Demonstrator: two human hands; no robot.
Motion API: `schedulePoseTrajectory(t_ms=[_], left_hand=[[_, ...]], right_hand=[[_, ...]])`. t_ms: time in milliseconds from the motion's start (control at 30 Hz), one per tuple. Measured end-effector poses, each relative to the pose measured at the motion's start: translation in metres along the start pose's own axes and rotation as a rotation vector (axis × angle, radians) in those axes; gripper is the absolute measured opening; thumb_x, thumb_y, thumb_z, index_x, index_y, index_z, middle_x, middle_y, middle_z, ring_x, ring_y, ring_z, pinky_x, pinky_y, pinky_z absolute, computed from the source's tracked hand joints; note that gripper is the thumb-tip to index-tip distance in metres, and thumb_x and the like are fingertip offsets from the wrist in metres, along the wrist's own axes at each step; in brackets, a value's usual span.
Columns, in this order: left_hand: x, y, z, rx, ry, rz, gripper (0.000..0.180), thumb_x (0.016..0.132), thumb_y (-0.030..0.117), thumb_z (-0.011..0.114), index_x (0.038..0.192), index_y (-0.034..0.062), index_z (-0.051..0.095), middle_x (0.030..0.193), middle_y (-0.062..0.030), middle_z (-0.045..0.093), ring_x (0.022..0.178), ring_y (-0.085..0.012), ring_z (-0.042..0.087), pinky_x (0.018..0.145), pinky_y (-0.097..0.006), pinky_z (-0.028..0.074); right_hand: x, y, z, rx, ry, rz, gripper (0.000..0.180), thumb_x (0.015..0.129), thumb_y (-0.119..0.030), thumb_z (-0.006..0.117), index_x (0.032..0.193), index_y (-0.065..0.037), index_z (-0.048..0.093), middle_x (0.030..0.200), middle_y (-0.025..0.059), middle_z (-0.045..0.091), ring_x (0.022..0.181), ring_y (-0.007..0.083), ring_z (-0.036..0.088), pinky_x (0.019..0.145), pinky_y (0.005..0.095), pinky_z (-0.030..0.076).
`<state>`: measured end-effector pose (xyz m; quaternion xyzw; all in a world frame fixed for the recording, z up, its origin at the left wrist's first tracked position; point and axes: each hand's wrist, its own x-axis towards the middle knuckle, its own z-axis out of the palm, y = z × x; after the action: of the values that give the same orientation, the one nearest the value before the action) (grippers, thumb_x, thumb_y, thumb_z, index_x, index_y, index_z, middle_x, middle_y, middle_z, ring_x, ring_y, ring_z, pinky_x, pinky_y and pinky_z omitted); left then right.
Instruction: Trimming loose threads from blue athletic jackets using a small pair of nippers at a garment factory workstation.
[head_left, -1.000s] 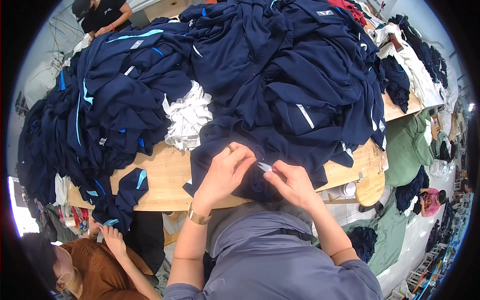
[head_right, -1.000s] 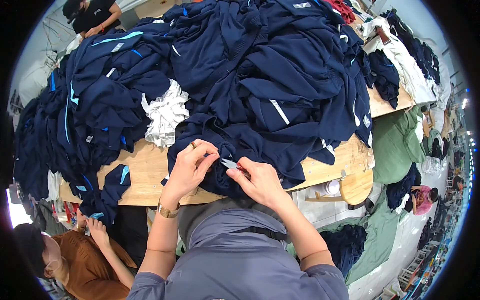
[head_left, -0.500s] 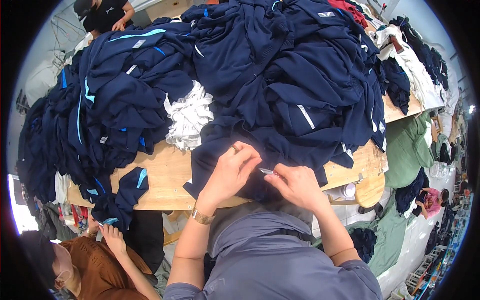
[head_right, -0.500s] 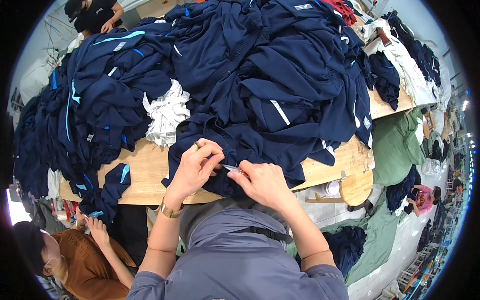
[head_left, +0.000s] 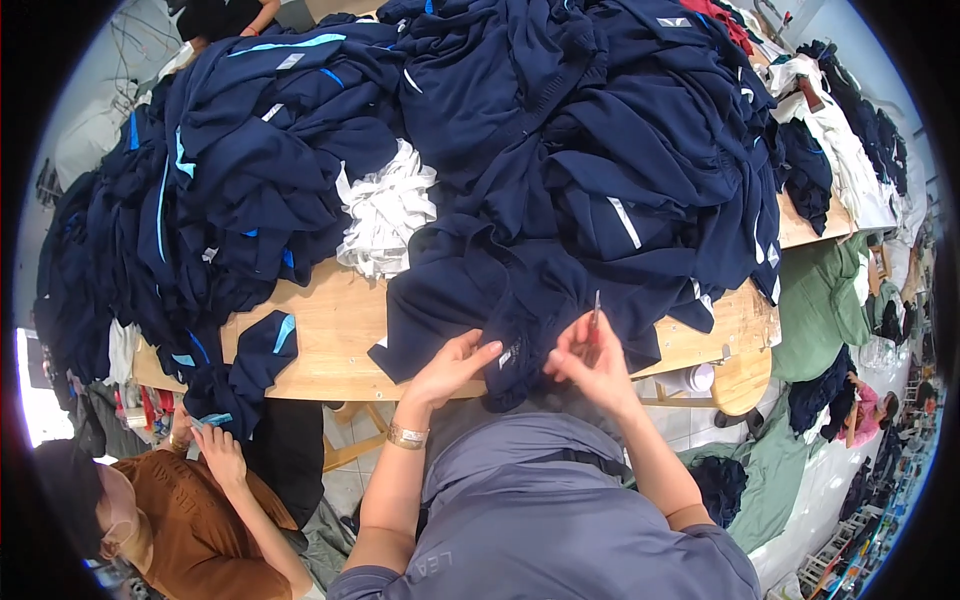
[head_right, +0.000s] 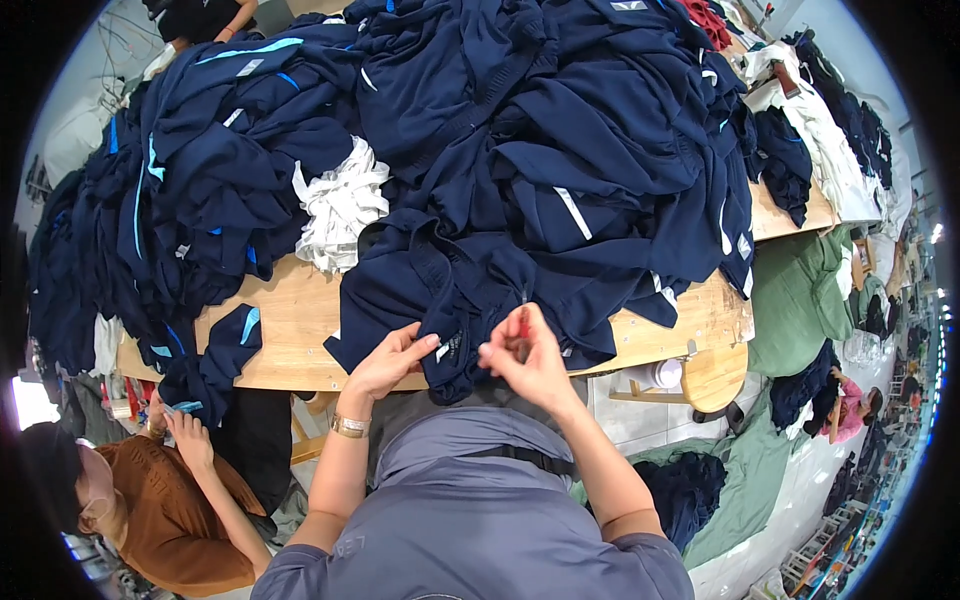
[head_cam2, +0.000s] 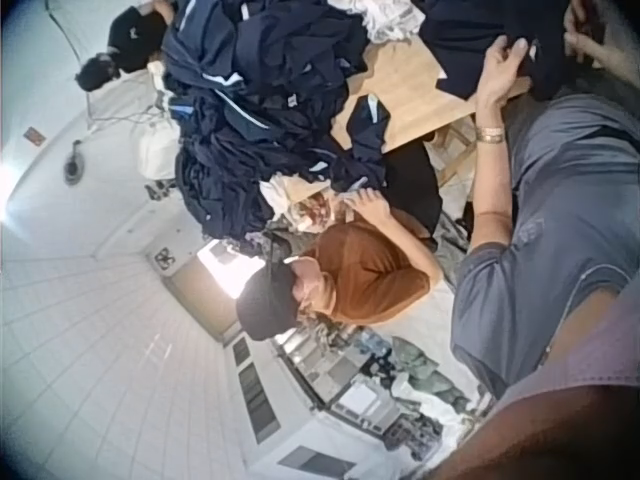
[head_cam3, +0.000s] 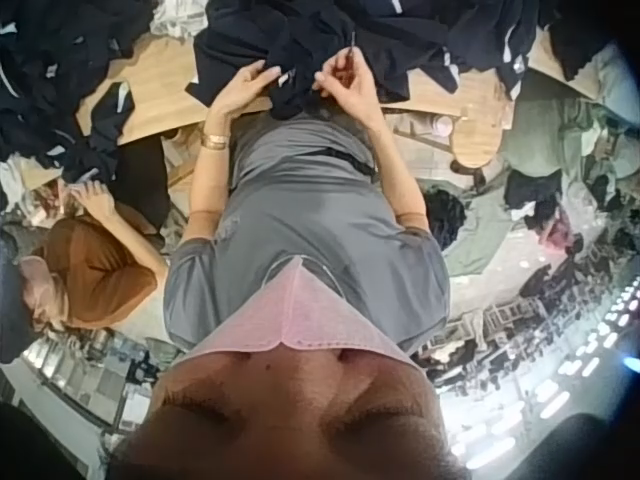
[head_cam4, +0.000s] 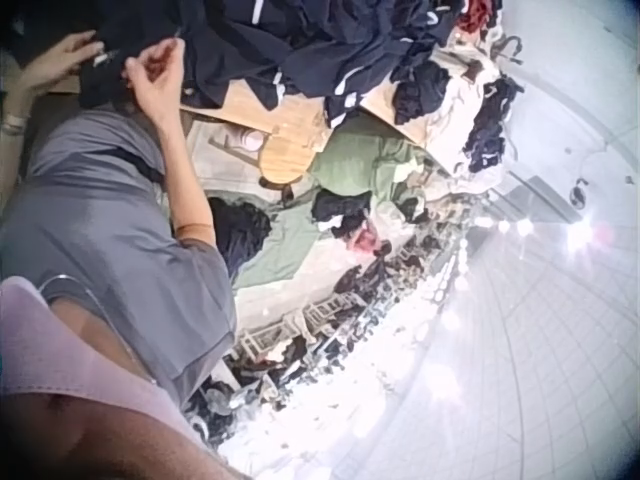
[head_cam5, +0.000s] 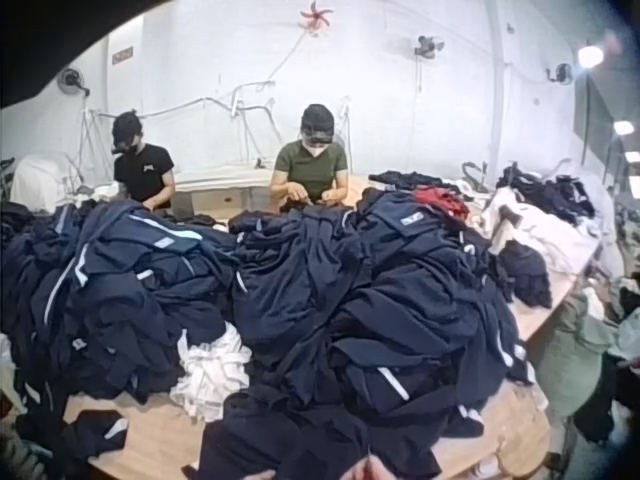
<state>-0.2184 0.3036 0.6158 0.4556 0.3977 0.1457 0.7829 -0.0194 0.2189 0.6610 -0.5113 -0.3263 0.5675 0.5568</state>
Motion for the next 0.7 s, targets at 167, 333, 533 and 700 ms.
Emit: schedulePoseTrajectory(t_ms=[167, 333, 533, 700], left_hand=[[-0.001, 0.036, 0.003, -0.971, -0.093, -0.037, 0.038, 0.094, 0.038, 0.049, 0.111, 0.0048, 0.056, 0.104, -0.0104, 0.064, 0.092, -0.0208, 0.063, 0.080, -0.029, 0.052], [-0.011, 0.071, 0.009, -1.099, -0.374, 0.217, 0.050, 0.093, 0.044, 0.039, 0.120, 0.0038, 0.051, 0.124, -0.0149, 0.054, 0.119, -0.0267, 0.047, 0.099, -0.046, 0.037], [-0.006, 0.053, 0.005, -0.950, -0.238, 0.439, 0.030, 0.092, 0.023, 0.047, 0.117, 0.0085, 0.053, 0.114, -0.0060, 0.059, 0.111, -0.0226, 0.051, 0.096, -0.041, 0.038], [0.002, 0.053, 0.020, -0.768, 0.304, 0.352, 0.043, 0.082, 0.003, 0.066, 0.117, 0.0043, 0.039, 0.099, -0.0070, 0.059, 0.083, -0.0150, 0.062, 0.067, -0.028, 0.055]], right_hand=[[0.003, -0.005, 0.016, -0.643, -0.178, -0.595, 0.049, 0.066, -0.006, 0.078, 0.094, -0.006, 0.038, 0.102, 0.0137, 0.054, 0.090, 0.0191, 0.053, 0.080, 0.0302, 0.042], [0.020, 0.010, 0.019, -0.320, 0.022, -0.386, 0.039, 0.073, -0.004, 0.072, 0.092, -0.009, 0.038, 0.086, 0.0042, 0.052, 0.077, 0.0081, 0.047, 0.070, 0.0205, 0.038], [0.045, -0.005, 0.012, 0.164, 0.112, -0.041, 0.025, 0.087, -0.016, 0.064, 0.086, -0.012, 0.040, 0.072, -0.0083, 0.036, 0.066, 0.0017, 0.034, 0.059, 0.0182, 0.029], [0.053, 0.003, 0.011, -0.230, 0.255, -0.237, 0.028, 0.085, -0.014, 0.066, 0.082, -0.008, 0.039, 0.074, -0.0005, 0.048, 0.068, 0.0055, 0.041, 0.059, 0.0208, 0.034]])
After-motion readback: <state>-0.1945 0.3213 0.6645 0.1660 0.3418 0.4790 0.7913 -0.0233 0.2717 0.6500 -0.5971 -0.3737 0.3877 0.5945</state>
